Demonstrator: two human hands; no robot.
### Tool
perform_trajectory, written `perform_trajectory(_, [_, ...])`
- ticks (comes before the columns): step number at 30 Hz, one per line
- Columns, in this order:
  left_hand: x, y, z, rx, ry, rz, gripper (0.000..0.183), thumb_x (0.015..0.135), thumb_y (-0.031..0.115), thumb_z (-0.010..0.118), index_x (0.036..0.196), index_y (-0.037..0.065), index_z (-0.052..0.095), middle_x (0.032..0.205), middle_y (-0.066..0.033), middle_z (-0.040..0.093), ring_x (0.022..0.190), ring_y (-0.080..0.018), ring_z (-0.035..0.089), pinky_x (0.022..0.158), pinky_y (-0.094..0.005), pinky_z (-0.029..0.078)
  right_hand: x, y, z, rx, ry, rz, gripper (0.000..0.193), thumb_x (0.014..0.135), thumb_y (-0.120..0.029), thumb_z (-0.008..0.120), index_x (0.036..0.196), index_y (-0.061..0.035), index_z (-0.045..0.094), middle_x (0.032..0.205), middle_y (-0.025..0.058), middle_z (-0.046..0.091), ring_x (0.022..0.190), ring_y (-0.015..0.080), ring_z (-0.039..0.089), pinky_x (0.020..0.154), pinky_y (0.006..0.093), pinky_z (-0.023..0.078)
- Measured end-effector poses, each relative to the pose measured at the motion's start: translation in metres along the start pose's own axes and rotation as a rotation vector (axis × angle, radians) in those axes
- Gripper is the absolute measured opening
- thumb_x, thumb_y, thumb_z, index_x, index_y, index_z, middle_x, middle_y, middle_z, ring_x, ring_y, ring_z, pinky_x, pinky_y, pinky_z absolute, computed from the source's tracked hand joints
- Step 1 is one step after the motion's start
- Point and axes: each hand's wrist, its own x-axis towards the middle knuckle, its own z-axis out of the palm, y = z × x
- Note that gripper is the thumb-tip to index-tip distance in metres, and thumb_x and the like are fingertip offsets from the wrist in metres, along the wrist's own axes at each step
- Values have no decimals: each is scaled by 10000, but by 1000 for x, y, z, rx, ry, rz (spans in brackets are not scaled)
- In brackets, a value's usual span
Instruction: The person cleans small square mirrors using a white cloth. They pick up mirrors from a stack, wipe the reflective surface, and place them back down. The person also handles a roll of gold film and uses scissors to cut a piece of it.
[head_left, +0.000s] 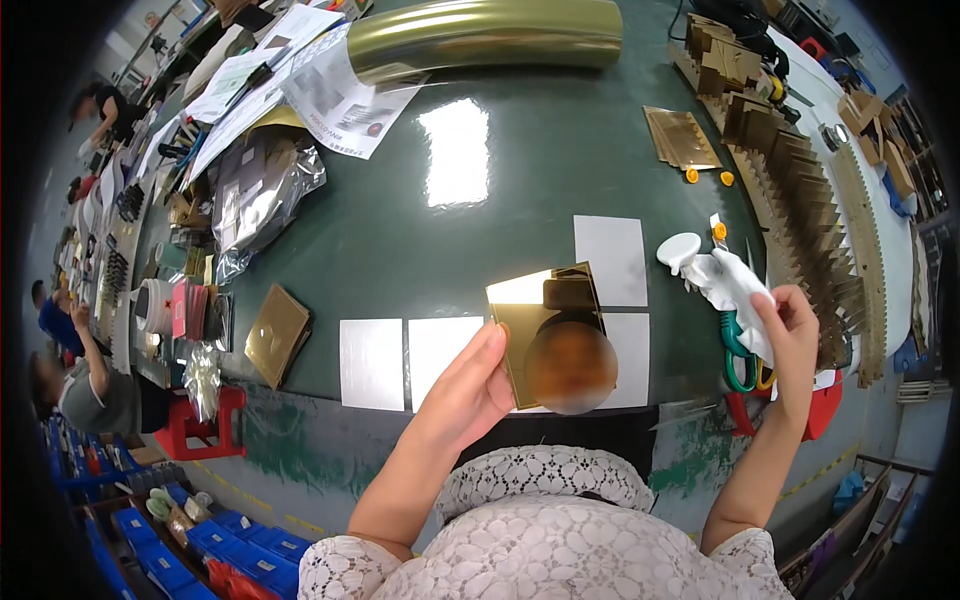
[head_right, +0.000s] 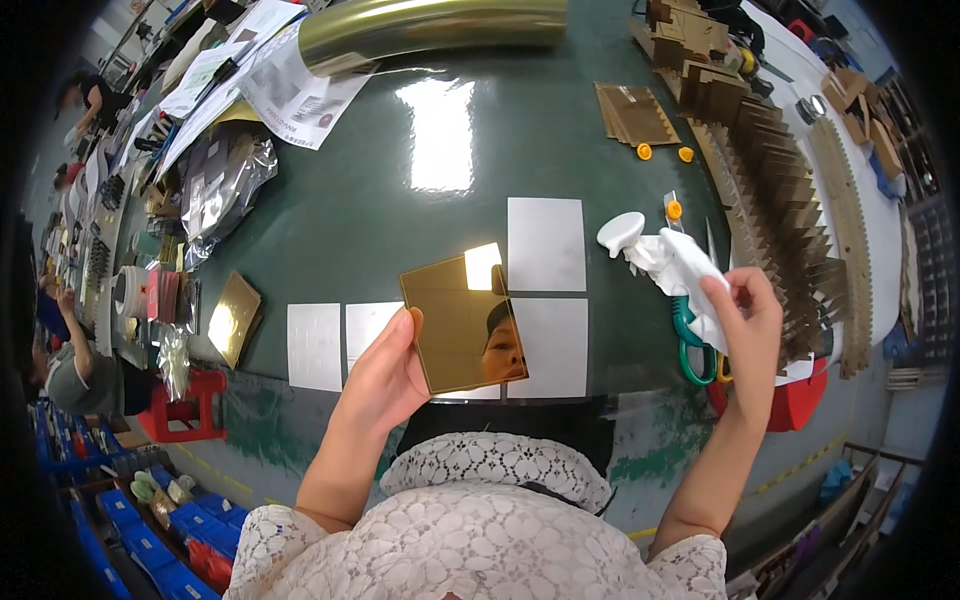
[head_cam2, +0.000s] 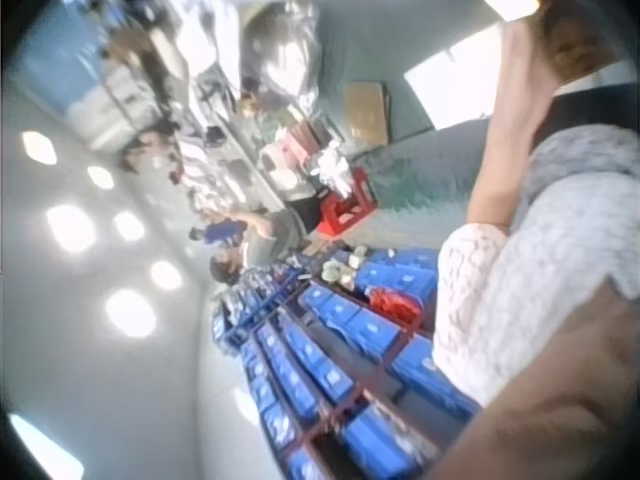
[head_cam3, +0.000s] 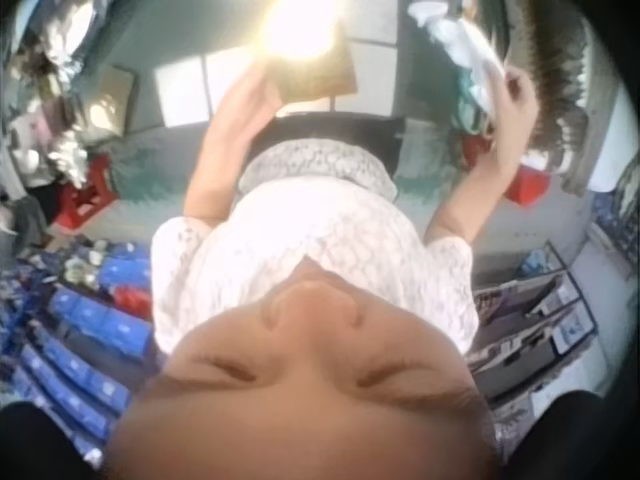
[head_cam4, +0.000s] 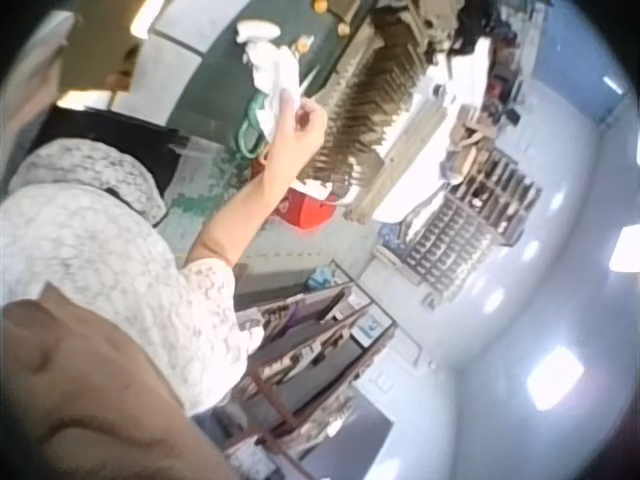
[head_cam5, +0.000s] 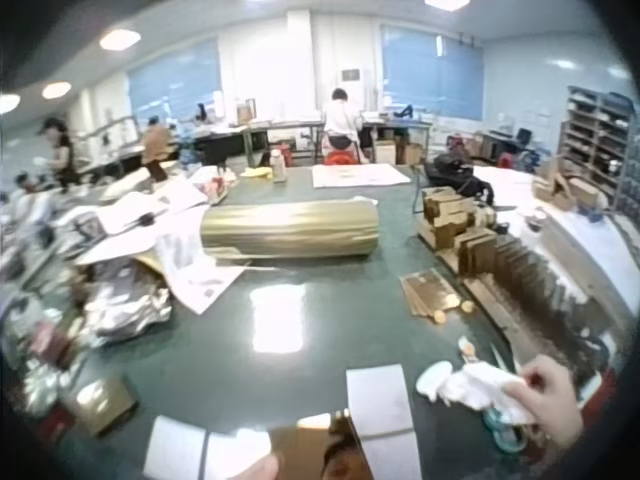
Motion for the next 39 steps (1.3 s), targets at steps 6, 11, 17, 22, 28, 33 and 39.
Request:
perform_trajectory(6, [4, 9, 2, -52, -94, 35, 503, 1065, 311, 277, 1458, -3, 264, 1429, -156, 429, 1321, -245, 448, 1076, -405, 418, -8, -32, -2, 499, 74, -313, 151, 896, -129, 625, 818, -29, 544, 1145, 110, 550, 1056, 150, 497, 968, 297, 361])
perform_trajectory(11, [2, 8, -1, -76, -123, 42, 498, 1066, 307, 267, 1454, -5, 276, 1435, -166, 424, 1326, -264, 445, 1089, -420, 406, -8, -38, -4, 1077, -318, -385, 285, 936, -248, 594, 789, -98, 402, 759, 87, 544, 754, 176, 569, 954, 380, 412])
perform_trajectory(17, [0, 8, -7, -110, -120, 60, 488, 1067, 296, 259, 1450, -6, 283, 1427, -164, 436, 1314, -271, 459, 1088, -433, 406, -33, -63, 14, 840, -370, -242, 271, 811, -141, 739, 820, -36, 489, 752, 70, 487, 613, 100, 466, 572, 220, 393])
perform_trajectory(22, [-3, 12, -6, -97, -93, 79, 491, 1067, 298, 258, 1451, -6, 279, 1428, -160, 436, 1313, -260, 463, 1089, -441, 403, -35, -64, 20, 470, -400, -382, 268, 638, 43, 756, 753, -54, 534, 967, 136, 645, 797, 139, 563, 697, 244, 426])
perform_trajectory(28, [-2, 13, -7, -88, -94, 85, 499, 1065, 313, 259, 1459, 7, 263, 1431, -159, 433, 1317, -255, 459, 1088, -433, 408, -47, -76, 28, 430, -457, -155, 265, 680, 40, 767, 733, -67, 530, 986, 116, 692, 834, 123, 581, 723, 255, 437])
perform_trajectory(33, [-2, 14, -3, -44, -94, 96, 503, 1064, 315, 269, 1464, 9, 252, 1448, -159, 407, 1325, -256, 450, 1086, -434, 410, -42, -62, 22, 211, -580, -279, 202, 655, 0, 799, 801, -28, 662, 870, 63, 685, 760, 137, 554, 669, 270, 416])
perform_trajectory(39, [0, 11, 1, -21, -139, 44, 516, 1059, 315, 317, 1463, 1, 250, 1431, -167, 419, 1310, -259, 460, 1064, -427, 420, -42, -70, 29, 0, -404, -692, 305, 601, 18, 763, 892, -61, 719, 799, 37, 628, 743, 191, 539, 650, 296, 415])
